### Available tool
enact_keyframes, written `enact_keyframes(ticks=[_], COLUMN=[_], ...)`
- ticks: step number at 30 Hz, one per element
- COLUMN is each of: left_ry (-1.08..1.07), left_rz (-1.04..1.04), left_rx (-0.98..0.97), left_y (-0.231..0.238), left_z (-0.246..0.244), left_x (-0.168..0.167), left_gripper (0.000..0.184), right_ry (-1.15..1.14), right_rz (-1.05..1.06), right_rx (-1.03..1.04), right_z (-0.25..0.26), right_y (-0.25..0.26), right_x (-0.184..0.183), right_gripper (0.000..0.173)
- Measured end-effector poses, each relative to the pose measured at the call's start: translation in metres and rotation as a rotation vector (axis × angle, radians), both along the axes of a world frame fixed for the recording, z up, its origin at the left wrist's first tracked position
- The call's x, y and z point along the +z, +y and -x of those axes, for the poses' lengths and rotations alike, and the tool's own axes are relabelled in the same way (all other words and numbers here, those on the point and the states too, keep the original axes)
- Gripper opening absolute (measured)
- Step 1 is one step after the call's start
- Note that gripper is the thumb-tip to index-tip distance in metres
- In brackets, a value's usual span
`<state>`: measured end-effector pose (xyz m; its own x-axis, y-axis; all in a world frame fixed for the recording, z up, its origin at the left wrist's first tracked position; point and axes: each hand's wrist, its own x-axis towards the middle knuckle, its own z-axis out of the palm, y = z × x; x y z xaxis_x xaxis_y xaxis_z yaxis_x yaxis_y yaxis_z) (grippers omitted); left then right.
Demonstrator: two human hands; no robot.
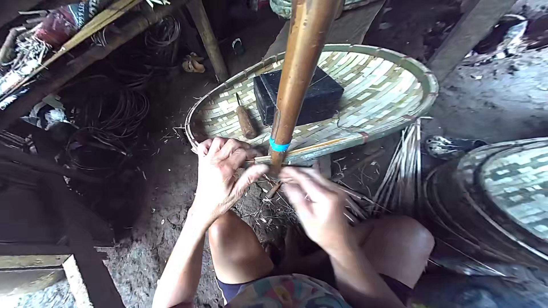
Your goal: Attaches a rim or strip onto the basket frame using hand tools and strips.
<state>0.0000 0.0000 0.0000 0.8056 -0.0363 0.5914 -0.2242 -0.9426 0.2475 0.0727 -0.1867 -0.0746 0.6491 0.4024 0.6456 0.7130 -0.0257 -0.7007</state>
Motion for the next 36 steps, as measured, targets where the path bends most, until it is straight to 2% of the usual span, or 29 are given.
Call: enact_keyframes(ticks=[1, 3, 7, 13, 18, 22, 24, 25, 27, 29, 30, 31, 32, 34, 36], left_ry=[-0.011, -0.029, -0.058, -0.073, -0.034, 0.047, 0.053, 0.050, 0.049, 0.055, 0.057, 0.057, 0.056, 0.048, 0.041], left_rz=[-0.020, -0.076, -0.119, -0.179, -0.231, -0.186, -0.179, -0.176, -0.177, -0.178, -0.179, -0.177, -0.176, -0.172, -0.162], left_rx=[0.023, 0.064, 0.077, 0.014, -0.089, -0.088, -0.078, -0.074, -0.061, -0.060, -0.060, -0.062, -0.063, -0.067, -0.064], left_y=[0.000, 0.002, 0.003, 0.008, 0.021, 0.022, 0.021, 0.019, 0.018, 0.019, 0.020, 0.020, 0.020, 0.019, 0.018], left_z=[0.000, 0.001, 0.000, 0.001, 0.004, 0.004, 0.003, 0.003, 0.004, 0.004, 0.004, 0.004, 0.004, 0.004, 0.003], left_x=[-0.003, -0.005, -0.007, -0.008, -0.003, 0.001, 0.001, 0.001, -0.001, -0.001, -0.002, -0.002, -0.001, -0.001, -0.001], left_gripper=[0.054, 0.057, 0.064, 0.045, 0.034, 0.036, 0.036, 0.036, 0.036, 0.037, 0.037, 0.036, 0.035, 0.034, 0.035], right_ry=[-0.013, -0.036, -0.139, -0.392, -0.361, -0.243, -0.283, -0.306, -0.247, -0.060, 0.045, 0.140, 0.233, 0.304, 0.414], right_rz=[-0.014, -0.038, 0.016, 0.061, 0.089, -0.005, -0.134, -0.177, -0.279, -0.362, -0.376, -0.399, -0.419, -0.425, -0.530], right_rx=[0.033, 0.005, -0.070, -0.217, -0.273, -0.243, -0.237, -0.222, -0.109, 0.206, 0.399, 0.568, 0.675, 0.680, 0.598], right_z=[0.003, 0.001, -0.009, -0.024, -0.037, -0.047, -0.056, -0.058, -0.062, -0.066, -0.068, -0.071, -0.073, -0.075, -0.078], right_y=[0.018, 0.034, 0.027, 0.012, -0.008, -0.031, -0.048, -0.049, -0.030, 0.006, 0.023, 0.035, 0.039, 0.017, -0.023], right_x=[0.000, -0.003, -0.003, -0.003, -0.012, -0.006, 0.014, 0.029, 0.070, 0.110, 0.127, 0.139, 0.146, 0.140, 0.105], right_gripper=[0.025, 0.031, 0.047, 0.055, 0.057, 0.046, 0.030, 0.028, 0.033, 0.045, 0.042, 0.030, 0.016, 0.012, 0.015])
